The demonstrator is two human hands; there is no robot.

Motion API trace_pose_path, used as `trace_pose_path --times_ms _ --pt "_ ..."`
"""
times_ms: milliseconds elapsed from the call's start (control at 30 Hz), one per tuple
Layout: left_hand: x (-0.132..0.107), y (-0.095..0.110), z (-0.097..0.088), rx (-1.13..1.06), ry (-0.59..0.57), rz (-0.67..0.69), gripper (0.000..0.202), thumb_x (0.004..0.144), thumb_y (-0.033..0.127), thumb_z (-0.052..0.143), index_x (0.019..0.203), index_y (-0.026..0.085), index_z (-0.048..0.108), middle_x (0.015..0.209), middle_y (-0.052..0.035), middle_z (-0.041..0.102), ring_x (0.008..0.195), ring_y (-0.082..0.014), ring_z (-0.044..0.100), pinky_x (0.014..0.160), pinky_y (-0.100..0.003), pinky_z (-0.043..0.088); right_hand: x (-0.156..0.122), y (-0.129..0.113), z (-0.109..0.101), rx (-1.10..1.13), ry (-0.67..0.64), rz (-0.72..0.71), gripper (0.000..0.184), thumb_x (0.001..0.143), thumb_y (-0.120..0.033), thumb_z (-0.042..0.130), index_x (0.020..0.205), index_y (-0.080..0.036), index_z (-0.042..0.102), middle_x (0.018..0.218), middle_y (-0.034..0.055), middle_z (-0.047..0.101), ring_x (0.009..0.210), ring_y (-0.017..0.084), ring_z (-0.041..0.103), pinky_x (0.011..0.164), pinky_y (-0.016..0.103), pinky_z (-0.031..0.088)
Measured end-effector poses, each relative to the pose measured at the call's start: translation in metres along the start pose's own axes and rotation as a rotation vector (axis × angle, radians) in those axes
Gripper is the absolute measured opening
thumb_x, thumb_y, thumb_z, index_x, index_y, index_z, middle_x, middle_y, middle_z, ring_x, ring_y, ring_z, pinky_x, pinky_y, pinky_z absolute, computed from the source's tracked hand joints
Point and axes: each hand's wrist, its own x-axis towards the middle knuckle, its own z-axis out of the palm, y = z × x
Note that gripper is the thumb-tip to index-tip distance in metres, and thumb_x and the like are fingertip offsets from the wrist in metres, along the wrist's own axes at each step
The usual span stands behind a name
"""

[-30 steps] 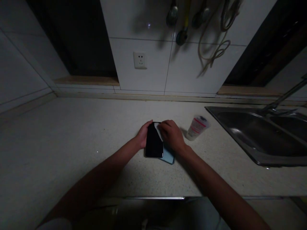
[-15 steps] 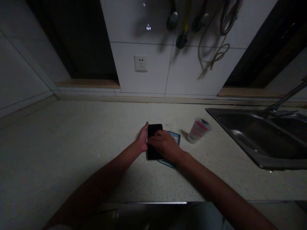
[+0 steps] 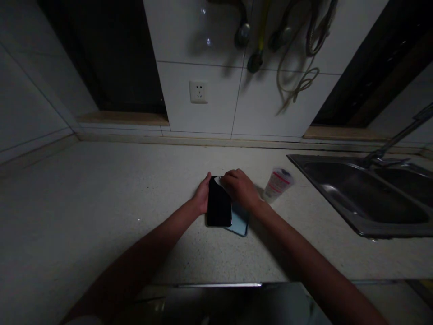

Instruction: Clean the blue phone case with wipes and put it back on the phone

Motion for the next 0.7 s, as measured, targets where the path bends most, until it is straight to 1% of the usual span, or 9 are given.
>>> trace_pose_path --times_ms 100,167,233,333,400,467,533,600,700 --pt "0.001 0.000 0.000 -0.036 0.052 -0.003 0.053 0.096 0.060 0.044 0.083 0.015 0.069 0.074 -0.0121 0.073 0.075 -0.0281 0.073 0.079 -0.042 0.056 0.011 -0.021 0.011 -0.058 -0.063 -0.051 0.017 0.094 -0.013 0.059 0.096 -0.020 0.074 0.098 0.0105 0.069 0.090 0.024 0.056 0.079 0.036 0.044" --pt "0.001 0.001 -0.001 -0.062 0.058 -0.016 0.053 0.095 0.060 0.045 0.088 0.014 0.071 0.076 -0.0121 0.074 0.078 -0.0284 0.073 0.080 -0.040 0.056 0.009 -0.034 0.016 -0.054 -0.100 -0.120 0.015 0.094 -0.014 0.060 0.100 -0.017 0.074 0.101 0.0116 0.069 0.094 0.024 0.056 0.081 0.036 0.044" --pt "0.001 0.000 -0.001 -0.075 0.054 -0.024 0.056 0.096 0.060 0.043 0.098 0.013 0.072 0.081 -0.0128 0.075 0.081 -0.0292 0.074 0.081 -0.041 0.056 -0.001 -0.042 0.015 -0.050 -0.125 -0.134 0.012 0.093 -0.015 0.063 0.100 -0.015 0.073 0.100 0.0124 0.069 0.094 0.025 0.056 0.079 0.036 0.044" --pt "0.000 -0.001 0.000 -0.076 0.010 -0.006 0.064 0.098 0.061 0.034 0.111 0.010 0.069 0.088 -0.0160 0.076 0.084 -0.0303 0.074 0.081 -0.042 0.056 -0.023 -0.044 0.003 0.009 -0.166 -0.246 0.011 0.092 -0.016 0.066 0.099 -0.019 0.074 0.097 0.0093 0.070 0.091 0.023 0.058 0.079 0.036 0.044" --pt "0.000 -0.002 0.001 -0.076 -0.033 0.017 0.070 0.099 0.062 0.028 0.116 0.006 0.066 0.093 -0.0195 0.076 0.086 -0.0308 0.074 0.081 -0.042 0.056 -0.038 -0.038 -0.009 0.072 -0.183 -0.374 0.011 0.093 -0.016 0.065 0.099 -0.019 0.074 0.095 0.0081 0.071 0.091 0.022 0.059 0.079 0.035 0.045" --pt "-0.001 -0.002 0.001 -0.076 -0.051 0.038 0.074 0.099 0.062 0.025 0.118 0.002 0.064 0.096 -0.0225 0.075 0.088 -0.0313 0.074 0.082 -0.042 0.056 -0.050 -0.029 -0.021 0.115 -0.166 -0.419 0.015 0.094 -0.017 0.062 0.104 -0.020 0.074 0.097 0.0075 0.073 0.091 0.021 0.061 0.080 0.034 0.046" --pt "-0.001 -0.003 0.001 -0.071 -0.053 0.049 0.075 0.098 0.062 0.024 0.118 0.001 0.063 0.098 -0.0237 0.074 0.089 -0.0315 0.074 0.083 -0.042 0.056 -0.057 -0.016 -0.029 0.111 -0.127 -0.392 0.018 0.095 -0.015 0.060 0.104 -0.022 0.074 0.098 0.0075 0.073 0.091 0.022 0.062 0.079 0.034 0.047" --pt "0.000 -0.003 -0.001 -0.050 -0.056 0.041 0.075 0.098 0.063 0.026 0.116 0.002 0.064 0.097 -0.0233 0.074 0.086 -0.0313 0.074 0.080 -0.042 0.056 -0.060 -0.002 -0.031 0.085 -0.072 -0.289 0.021 0.095 -0.013 0.057 0.105 -0.021 0.074 0.099 0.0091 0.073 0.090 0.022 0.063 0.076 0.034 0.047" --pt "0.002 -0.003 -0.004 -0.015 -0.068 0.027 0.072 0.097 0.065 0.027 0.111 0.006 0.066 0.089 -0.0194 0.075 0.075 -0.0295 0.073 0.072 -0.041 0.056 -0.055 0.014 -0.028 0.102 0.005 -0.141 0.023 0.097 -0.014 0.053 0.107 -0.019 0.074 0.096 0.0105 0.072 0.087 0.022 0.063 0.073 0.034 0.050"
